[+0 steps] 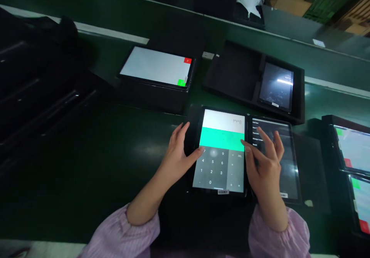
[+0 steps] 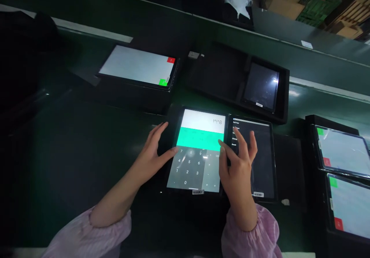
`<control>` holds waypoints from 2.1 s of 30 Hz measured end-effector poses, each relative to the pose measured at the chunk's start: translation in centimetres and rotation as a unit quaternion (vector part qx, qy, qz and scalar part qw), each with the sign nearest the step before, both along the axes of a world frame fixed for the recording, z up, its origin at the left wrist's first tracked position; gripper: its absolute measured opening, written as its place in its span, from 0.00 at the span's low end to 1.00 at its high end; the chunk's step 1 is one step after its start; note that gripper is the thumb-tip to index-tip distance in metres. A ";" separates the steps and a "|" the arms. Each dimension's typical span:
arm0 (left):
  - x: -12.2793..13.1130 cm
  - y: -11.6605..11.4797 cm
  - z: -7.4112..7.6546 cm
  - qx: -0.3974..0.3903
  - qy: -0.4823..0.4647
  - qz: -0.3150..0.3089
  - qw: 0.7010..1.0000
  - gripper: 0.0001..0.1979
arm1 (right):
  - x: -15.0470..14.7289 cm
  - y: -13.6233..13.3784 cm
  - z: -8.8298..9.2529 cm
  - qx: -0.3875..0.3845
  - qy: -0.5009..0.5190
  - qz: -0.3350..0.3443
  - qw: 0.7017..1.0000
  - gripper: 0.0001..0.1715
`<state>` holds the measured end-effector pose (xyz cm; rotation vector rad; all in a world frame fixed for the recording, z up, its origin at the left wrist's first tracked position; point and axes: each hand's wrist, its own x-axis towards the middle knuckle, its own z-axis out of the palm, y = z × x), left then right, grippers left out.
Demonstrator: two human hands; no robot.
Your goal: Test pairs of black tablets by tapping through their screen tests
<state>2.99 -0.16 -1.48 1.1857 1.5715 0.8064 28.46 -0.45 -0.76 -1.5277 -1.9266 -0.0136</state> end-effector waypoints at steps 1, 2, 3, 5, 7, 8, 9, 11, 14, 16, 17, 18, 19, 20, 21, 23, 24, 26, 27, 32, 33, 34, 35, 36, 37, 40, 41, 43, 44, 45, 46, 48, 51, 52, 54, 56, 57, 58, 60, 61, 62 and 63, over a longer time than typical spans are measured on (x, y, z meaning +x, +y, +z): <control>-0.1 0.0 0.0 -0.001 -0.007 0.006 1.000 0.43 | 0.0 0.1 -0.1 -0.004 -0.002 -0.001 1.000 0.16; -0.1 -0.1 -0.1 -0.002 -0.009 0.010 1.000 0.43 | -0.1 0.1 -0.2 -0.007 -0.004 0.002 1.000 0.16; -0.1 -0.1 -0.1 -0.002 -0.009 0.013 1.000 0.42 | -0.2 0.1 -0.2 -0.010 -0.006 0.008 1.000 0.16; -0.1 -0.2 -0.1 -0.005 -0.009 0.016 1.000 0.41 | -0.7 0.0 -0.1 -0.015 -0.015 0.026 0.999 0.16; 0.0 -0.2 -0.1 -0.010 -0.008 0.017 1.000 0.41 | -1.0 0.0 0.0 -0.026 -0.026 0.047 0.998 0.17; 0.1 -0.3 0.0 -0.012 -0.004 0.017 1.000 0.40 | -0.9 0.0 0.0 -0.030 -0.027 0.050 0.998 0.17; 0.1 -0.3 0.1 -0.014 0.000 0.017 1.000 0.40 | -0.8 0.0 -0.1 -0.026 -0.023 0.045 0.998 0.17; 0.3 -0.3 0.2 -0.014 0.009 0.020 1.000 0.39 | -0.4 0.1 -0.2 -0.010 -0.013 0.022 1.000 0.17; 0.5 -0.1 0.4 -0.017 0.021 0.033 0.999 0.38 | -0.2 0.2 -0.2 -0.002 -0.009 0.002 1.000 0.18; 0.5 0.1 0.5 -0.012 0.030 0.044 0.999 0.37 | -0.6 0.1 -0.1 -0.019 -0.017 0.016 1.000 0.18; 0.5 0.3 0.5 -0.007 0.033 0.048 0.998 0.36 | -0.9 0.0 0.0 -0.029 -0.023 0.028 0.999 0.18; 0.4 0.4 0.6 -0.002 0.035 0.051 0.998 0.35 | -1.1 0.0 0.1 -0.039 -0.027 0.039 0.998 0.18; 0.3 0.6 0.7 0.001 0.036 0.056 0.998 0.34 | -1.2 0.0 0.3 -0.046 -0.030 0.047 0.997 0.19; 0.3 0.9 0.8 0.004 0.036 0.060 0.998 0.34 | -1.1 0.0 0.4 -0.046 -0.029 0.049 0.997 0.19; 0.2 1.1 1.0 0.007 0.036 0.063 0.997 0.33 | -0.7 0.1 0.5 -0.038 -0.025 0.045 0.998 0.19; 0.1 1.7 1.4 0.021 0.042 0.055 0.997 0.31 | 0.7 0.5 0.7 -0.008 -0.017 0.016 1.000 0.19; 0.2 2.1 1.6 0.035 0.050 0.043 0.997 0.30 | 1.7 0.7 0.8 0.007 -0.016 -0.005 1.000 0.18; 0.4 3.1 1.8 0.065 0.073 0.006 0.995 0.29 | 3.8 1.2 0.7 0.015 -0.024 -0.041 0.999 0.19; 0.6 3.7 1.8 0.076 0.086 -0.009 0.993 0.29 | 4.8 1.5 0.6 0.010 -0.029 -0.050 0.998 0.20; 2.1 6.6 0.5 0.107 0.102 -0.008 0.989 0.28 | 7.3 1.9 -0.1 -0.019 -0.029 -0.044 0.998 0.20; 2.3 7.0 0.2 0.122 0.103 0.000 0.987 0.28 | 7.3 1.9 -0.1 -0.019 -0.030 -0.044 0.998 0.20; 2.4 7.2 -0.2 0.140 0.105 0.007 0.985 0.27 | 7.3 1.9 -0.2 -0.018 -0.031 -0.045 0.998 0.19; 2.4 7.3 -0.6 0.157 0.108 0.016 0.982 0.27 | 7.2 1.9 -0.2 -0.015 -0.033 -0.044 0.998 0.19; 2.3 7.4 -0.9 0.171 0.110 0.023 0.979 0.26 | 7.2 1.8 -0.2 -0.013 -0.037 -0.042 0.998 0.19; 2.2 7.4 -1.1 0.180 0.108 0.029 0.977 0.26 | 7.1 1.8 -0.2 -0.011 -0.043 -0.040 0.998 0.19; 1.5 7.3 -1.4 0.180 0.088 0.036 0.979 0.26 | 7.1 1.7 -0.3 -0.019 -0.064 -0.039 0.997 0.18; 1.2 7.3 -1.4 0.172 0.085 0.030 0.981 0.26 | 7.2 1.7 -0.3 -0.022 -0.067 -0.037 0.997 0.18; 0.9 7.4 -1.3 0.150 0.095 0.008 0.984 0.27 | 7.4 1.6 -0.2 -0.015 -0.057 -0.034 0.998 0.17; 0.8 7.4 -1.1 0.139 0.107 -0.005 0.985 0.28 | 7.5 1.5 -0.1 -0.002 -0.047 -0.036 0.998 0.17; 0.8 7.5 -1.0 0.130 0.120 -0.016 0.984 0.28 | 7.5 1.5 0.0 0.016 -0.036 -0.041 0.998 0.17; 0.8 7.5 -0.9 0.123 0.133 -0.024 0.983 0.29 | 7.6 1.4 0.1 0.032 -0.027 -0.049 0.998 0.16; 0.9 7.6 -0.7 0.121 0.149 -0.032 0.981 0.29 | 7.7 1.2 0.3 0.050 -0.015 -0.060 0.997 0.16; 1.0 7.7 -0.7 0.129 0.151 -0.029 0.980 0.29 | 7.7 1.0 0.7 0.047 -0.007 -0.059 0.997 0.16; 0.9 7.7 -0.7 0.129 0.140 -0.027 0.981 0.29 | 7.7 0.9 0.7 0.046 -0.004 -0.060 0.997 0.17; 0.6 7.5 -0.8 0.128 0.092 -0.017 0.987 0.28 | 8.0 0.9 0.9 0.056 0.006 -0.070 0.996 0.17; 0.2 7.4 -0.8 0.128 0.034 -0.003 0.991 0.26 | 8.5 0.8 1.0 0.074 0.010 -0.084 0.994 0.16; 0.1 7.3 -0.7 0.129 0.011 0.006 0.992 0.24 | 8.7 0.8 1.0 0.076 0.011 -0.088 0.993 0.16; -0.1 7.2 -0.6 0.129 -0.004 0.012 0.992 0.23 | 8.9 0.8 1.1 0.075 0.013 -0.086 0.993 0.16; -0.2 7.1 -0.4 0.123 -0.009 0.014 0.992 0.22 | 9.0 0.6 1.2 0.052 0.015 -0.068 0.996 0.17; -0.2 7.1 -0.2 0.117 -0.004 0.010 0.993 0.22 | 8.9 0.6 1.2 0.035 0.013 -0.052 0.998 0.17; -0.1 7.1 -0.1 0.110 0.004 0.005 0.994 0.22 | 8.7 0.5 1.3 0.018 0.009 -0.030 0.999 0.18; 0.0 7.1 0.1 0.103 0.013 0.000 0.995 0.23 | 8.3 0.4 1.3 0.002 0.001 -0.003 1.000 0.18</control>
